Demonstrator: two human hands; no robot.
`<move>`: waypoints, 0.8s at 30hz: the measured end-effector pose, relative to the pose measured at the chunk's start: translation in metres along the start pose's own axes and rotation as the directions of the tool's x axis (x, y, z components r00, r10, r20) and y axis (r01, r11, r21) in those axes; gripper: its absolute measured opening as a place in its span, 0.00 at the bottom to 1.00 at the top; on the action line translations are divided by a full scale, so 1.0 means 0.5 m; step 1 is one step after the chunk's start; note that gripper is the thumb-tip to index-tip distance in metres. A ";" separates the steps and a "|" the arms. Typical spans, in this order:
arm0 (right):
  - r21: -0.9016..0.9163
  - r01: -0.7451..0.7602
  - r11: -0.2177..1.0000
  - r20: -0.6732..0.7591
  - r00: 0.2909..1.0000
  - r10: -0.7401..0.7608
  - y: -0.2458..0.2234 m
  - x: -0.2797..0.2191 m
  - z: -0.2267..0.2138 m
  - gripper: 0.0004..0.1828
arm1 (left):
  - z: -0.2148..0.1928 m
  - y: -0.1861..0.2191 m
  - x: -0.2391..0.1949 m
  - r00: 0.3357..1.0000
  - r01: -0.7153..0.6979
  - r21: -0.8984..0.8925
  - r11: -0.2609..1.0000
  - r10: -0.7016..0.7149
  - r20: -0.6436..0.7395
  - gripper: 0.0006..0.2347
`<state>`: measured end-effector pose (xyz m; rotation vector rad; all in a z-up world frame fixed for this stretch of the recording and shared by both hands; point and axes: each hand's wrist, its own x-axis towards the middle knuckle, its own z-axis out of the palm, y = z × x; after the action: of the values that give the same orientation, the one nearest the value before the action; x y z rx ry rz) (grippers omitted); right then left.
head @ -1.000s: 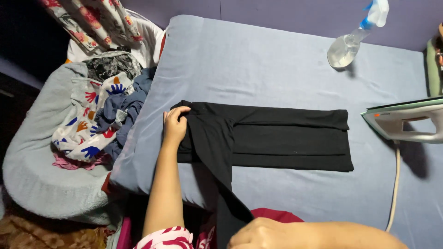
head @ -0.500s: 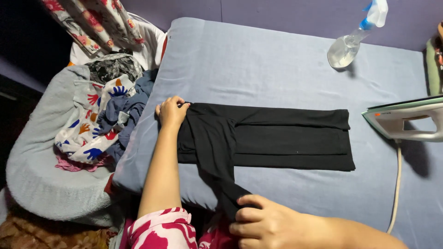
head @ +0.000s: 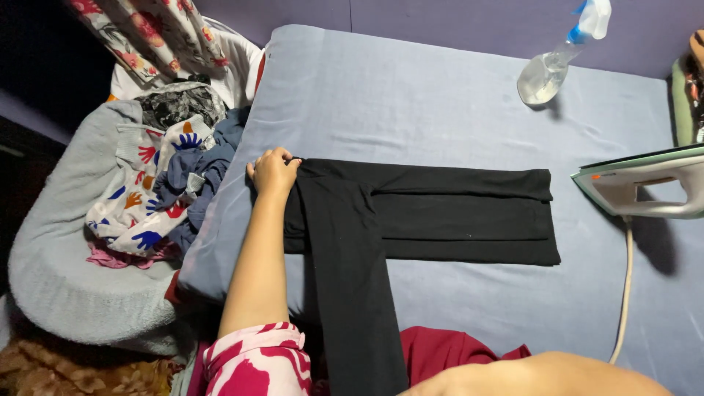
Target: The recorder is ironing and folding a black shirt and blue pants.
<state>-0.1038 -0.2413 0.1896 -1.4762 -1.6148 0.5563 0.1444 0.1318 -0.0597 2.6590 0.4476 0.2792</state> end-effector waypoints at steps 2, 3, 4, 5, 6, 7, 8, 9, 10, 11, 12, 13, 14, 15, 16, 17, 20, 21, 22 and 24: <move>0.181 -0.031 0.983 0.016 0.999 0.028 0.002 -0.001 0.000 0.19 | -0.003 0.008 -0.006 1.000 -0.007 0.010 1.000 0.007 -0.008 0.11; 0.299 -0.052 0.953 0.029 0.999 0.045 0.003 -0.004 0.003 0.19 | -0.007 0.015 -0.012 0.997 -0.045 0.070 0.997 0.049 -0.056 0.11; 0.408 -0.071 0.910 0.046 0.997 0.057 0.007 -0.007 0.003 0.19 | -0.014 0.023 -0.013 0.990 -0.079 0.131 0.988 0.094 -0.107 0.12; 0.405 -0.070 0.912 0.048 0.997 0.055 0.017 -0.017 0.008 0.19 | -0.025 0.038 -0.026 0.989 -0.079 0.131 0.988 0.094 -0.112 0.12; 0.337 -0.013 0.941 0.017 1.000 0.008 0.026 -0.026 0.015 0.19 | -0.033 0.053 -0.042 0.941 -0.252 0.128 0.959 0.274 -0.198 0.10; 0.266 0.043 0.963 -0.010 0.999 -0.042 0.036 -0.036 0.021 0.20 | -0.041 0.067 -0.056 0.853 -0.416 0.142 0.898 0.439 -0.283 0.09; 0.264 0.044 0.963 -0.011 0.999 -0.042 0.031 -0.032 0.013 0.20 | -0.049 0.088 -0.074 0.851 -0.418 0.142 0.897 0.441 -0.283 0.09; 0.289 0.008 0.957 -0.013 1.000 -0.005 0.027 -0.029 0.005 0.21 | -0.056 0.108 -0.091 0.868 -0.475 0.002 0.880 0.468 -0.167 0.08; 0.316 -0.028 0.948 -0.014 0.999 0.034 0.022 -0.026 -0.001 0.22 | -0.063 0.127 -0.110 0.862 -0.506 -0.145 0.850 0.505 -0.049 0.09; 0.317 -0.028 0.948 -0.017 0.999 0.035 0.016 -0.027 -0.016 0.22 | -0.075 0.137 -0.121 0.861 -0.507 -0.145 0.849 0.506 -0.047 0.09; 0.181 0.078 0.980 -0.114 0.992 -0.058 0.010 -0.028 -0.032 0.18 | -0.087 0.148 -0.131 0.862 -0.473 -0.218 0.853 0.500 0.087 0.09; 0.033 0.171 0.985 -0.195 0.967 -0.161 0.004 -0.030 -0.047 0.14 | -0.100 0.158 -0.141 0.842 -0.428 -0.286 0.857 0.494 0.219 0.10; 0.030 0.170 0.985 -0.198 0.967 -0.161 0.016 -0.067 -0.050 0.14 | -0.104 0.158 -0.136 0.840 -0.432 -0.286 0.856 0.497 0.219 0.10; -0.176 0.000 0.984 -0.455 0.887 -0.082 0.028 -0.104 -0.052 0.16 | -0.108 0.157 -0.132 0.857 -0.346 -0.319 0.883 0.435 0.277 0.11; -0.316 -0.221 0.923 -0.685 0.726 -0.060 0.040 -0.140 -0.053 0.18 | -0.111 0.155 -0.128 0.864 -0.254 -0.346 0.903 0.373 0.338 0.13; -0.316 -0.224 0.922 -0.687 0.724 -0.060 0.066 -0.169 -0.069 0.18 | -0.105 0.148 -0.117 0.862 -0.257 -0.347 0.902 0.376 0.339 0.13; -0.254 -0.504 0.825 -0.926 0.373 -0.057 0.156 -0.269 -0.105 0.19 | -0.093 0.139 -0.092 0.833 -0.078 -0.497 0.864 0.331 0.444 0.18; -0.145 -0.572 0.807 -0.961 0.274 0.021 0.193 -0.307 -0.112 0.18 | -0.095 0.145 -0.086 0.821 0.002 -0.510 0.860 0.289 0.492 0.19; -0.031 -0.627 0.779 -0.981 0.168 0.096 0.230 -0.346 -0.118 0.18 | -0.097 0.150 -0.080 0.804 0.084 -0.517 0.852 0.249 0.541 0.21; 0.018 -0.666 0.745 -0.983 0.124 0.135 0.306 -0.401 -0.116 0.18 | -0.142 0.188 -0.085 0.793 0.083 -0.392 0.916 0.177 0.583 0.20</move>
<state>0.0186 -0.4146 0.0409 -2.0127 -0.2187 -0.5280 0.1113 0.0633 0.0398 2.1823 0.0888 -0.4378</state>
